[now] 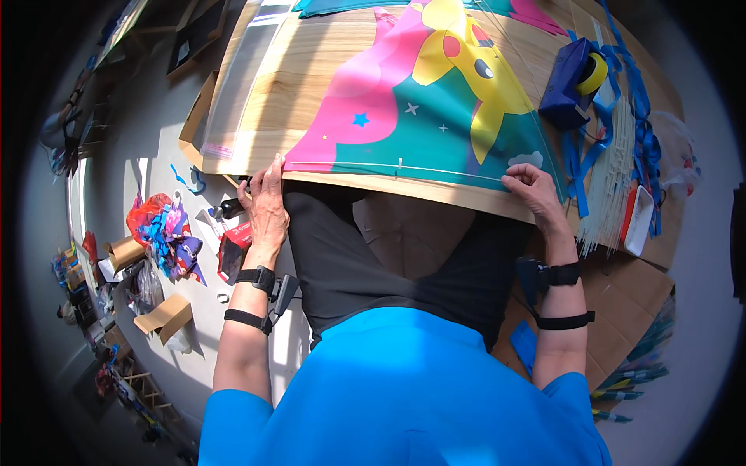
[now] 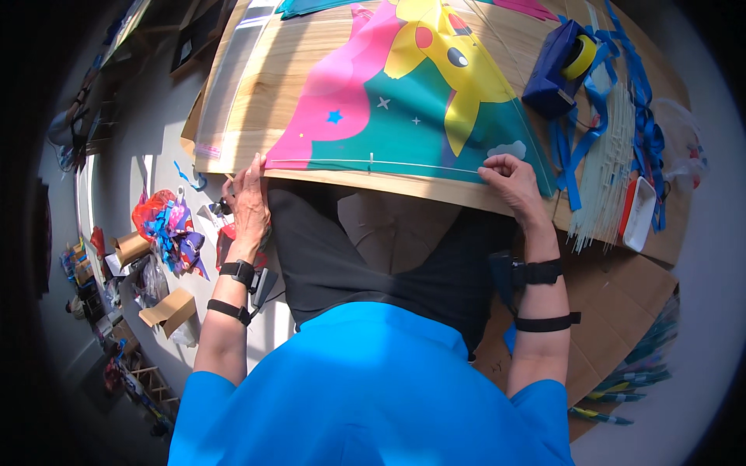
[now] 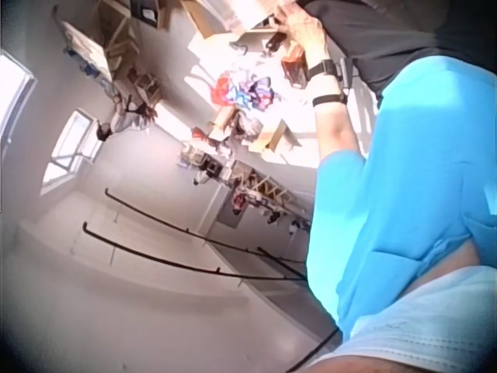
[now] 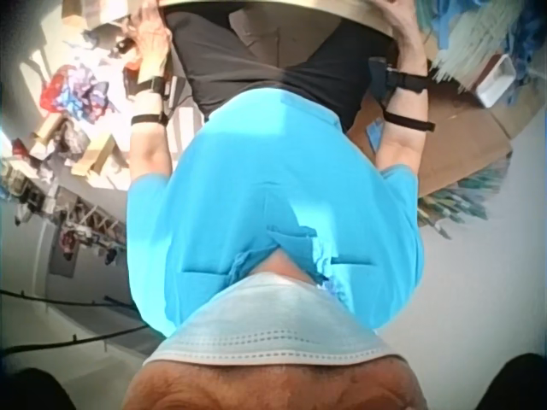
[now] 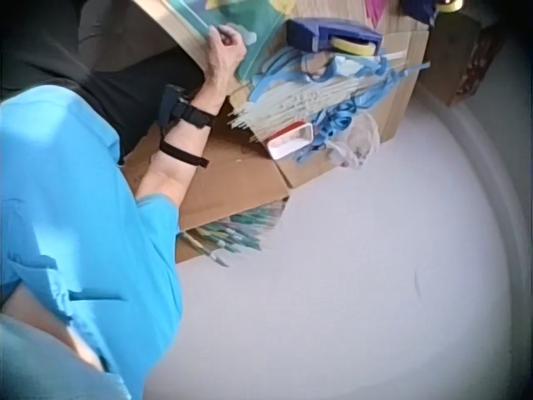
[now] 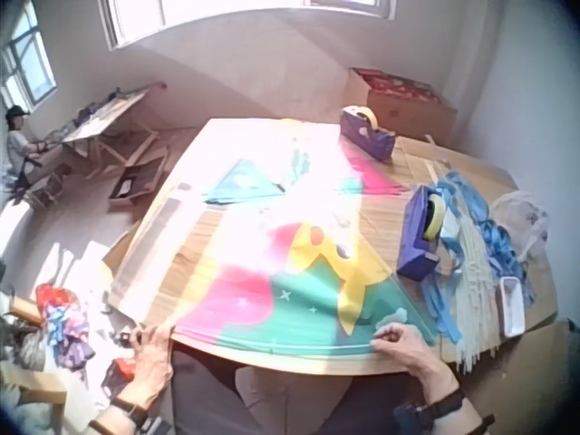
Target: Assemble a plastic kite by attaching support sticks, applying adhesive tape, and securing the frame structure.
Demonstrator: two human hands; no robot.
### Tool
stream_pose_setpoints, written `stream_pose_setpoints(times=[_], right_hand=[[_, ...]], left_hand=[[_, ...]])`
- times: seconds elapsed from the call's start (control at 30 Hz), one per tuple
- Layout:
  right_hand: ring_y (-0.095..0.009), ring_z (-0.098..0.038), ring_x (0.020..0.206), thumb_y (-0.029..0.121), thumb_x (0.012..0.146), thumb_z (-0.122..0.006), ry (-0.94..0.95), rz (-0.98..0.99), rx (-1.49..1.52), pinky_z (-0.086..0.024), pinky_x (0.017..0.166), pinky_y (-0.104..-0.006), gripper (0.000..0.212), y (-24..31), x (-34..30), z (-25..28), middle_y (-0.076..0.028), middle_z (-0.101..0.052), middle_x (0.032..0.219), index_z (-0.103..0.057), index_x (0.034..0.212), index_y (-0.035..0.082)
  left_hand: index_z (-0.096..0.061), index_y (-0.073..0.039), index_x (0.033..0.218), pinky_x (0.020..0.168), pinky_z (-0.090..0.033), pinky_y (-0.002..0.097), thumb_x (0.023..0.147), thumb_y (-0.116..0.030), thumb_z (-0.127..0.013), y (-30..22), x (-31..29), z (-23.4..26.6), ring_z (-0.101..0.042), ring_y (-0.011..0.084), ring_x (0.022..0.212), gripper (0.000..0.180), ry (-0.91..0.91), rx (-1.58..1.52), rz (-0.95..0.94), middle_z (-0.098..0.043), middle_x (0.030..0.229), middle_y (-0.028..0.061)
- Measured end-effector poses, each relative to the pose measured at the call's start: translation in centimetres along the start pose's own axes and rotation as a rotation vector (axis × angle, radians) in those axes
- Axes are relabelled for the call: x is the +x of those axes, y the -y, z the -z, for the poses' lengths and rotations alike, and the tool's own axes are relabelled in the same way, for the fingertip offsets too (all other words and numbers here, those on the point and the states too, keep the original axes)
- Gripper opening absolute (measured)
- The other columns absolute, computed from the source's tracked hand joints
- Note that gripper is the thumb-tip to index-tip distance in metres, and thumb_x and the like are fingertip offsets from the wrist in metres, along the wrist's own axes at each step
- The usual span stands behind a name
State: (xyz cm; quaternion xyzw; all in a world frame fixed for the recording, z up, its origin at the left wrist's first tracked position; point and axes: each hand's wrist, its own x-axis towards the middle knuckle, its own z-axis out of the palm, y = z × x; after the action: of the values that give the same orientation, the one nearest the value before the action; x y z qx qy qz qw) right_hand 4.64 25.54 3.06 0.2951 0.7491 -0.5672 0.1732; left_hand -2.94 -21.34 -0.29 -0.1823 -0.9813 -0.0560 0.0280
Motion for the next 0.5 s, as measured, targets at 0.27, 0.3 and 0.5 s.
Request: stream_pose_setpoints(times=[0.27, 0.3, 0.5], right_hand=[[-0.004, -0.055, 0.078, 0.009, 0.083, -0.068, -0.033, 0.036, 0.074, -0.042, 0.072, -0.0183, 0.02, -0.6, 0.1, -0.1, 0.003, -0.062, 0.083, -0.064, 0.101, 0.001], [-0.004, -0.055, 0.078, 0.009, 0.084, -0.068, -0.029, 0.043, 0.08, -0.043, 0.072, -0.0185, 0.021, -0.6, 0.1, -0.1, 0.003, -0.061, 0.083, -0.063, 0.102, 0.001], [-0.004, -0.056, 0.08, 0.009, 0.084, -0.067, -0.004, 0.053, 0.117, -0.042, 0.075, -0.0192, 0.024, -0.4, -0.2, 0.0, 0.003, -0.061, 0.084, -0.061, 0.106, 0.002]], left_hand=[[-0.031, -0.017, 0.147, 0.109, -0.018, 0.0434, 0.077, 0.011, -0.056, 0.5, 0.8, 0.4, -0.047, 0.0187, 0.12, 0.08, -0.052, 0.0, -0.024, -0.054, 0.128, -0.0042], [-0.032, -0.016, 0.147, 0.108, -0.019, 0.0433, 0.078, 0.008, -0.057, 0.5, 1.0, 0.6, -0.047, 0.0194, 0.119, 0.077, -0.068, 0.002, -0.03, -0.055, 0.126, -0.0038], [-0.038, -0.012, 0.142, 0.103, -0.026, 0.0418, 0.079, -0.01, -0.069, -3.7, 3.8, 2.9, -0.048, 0.0236, 0.115, 0.071, -0.232, -0.159, -0.159, -0.059, 0.12, -0.0001]])
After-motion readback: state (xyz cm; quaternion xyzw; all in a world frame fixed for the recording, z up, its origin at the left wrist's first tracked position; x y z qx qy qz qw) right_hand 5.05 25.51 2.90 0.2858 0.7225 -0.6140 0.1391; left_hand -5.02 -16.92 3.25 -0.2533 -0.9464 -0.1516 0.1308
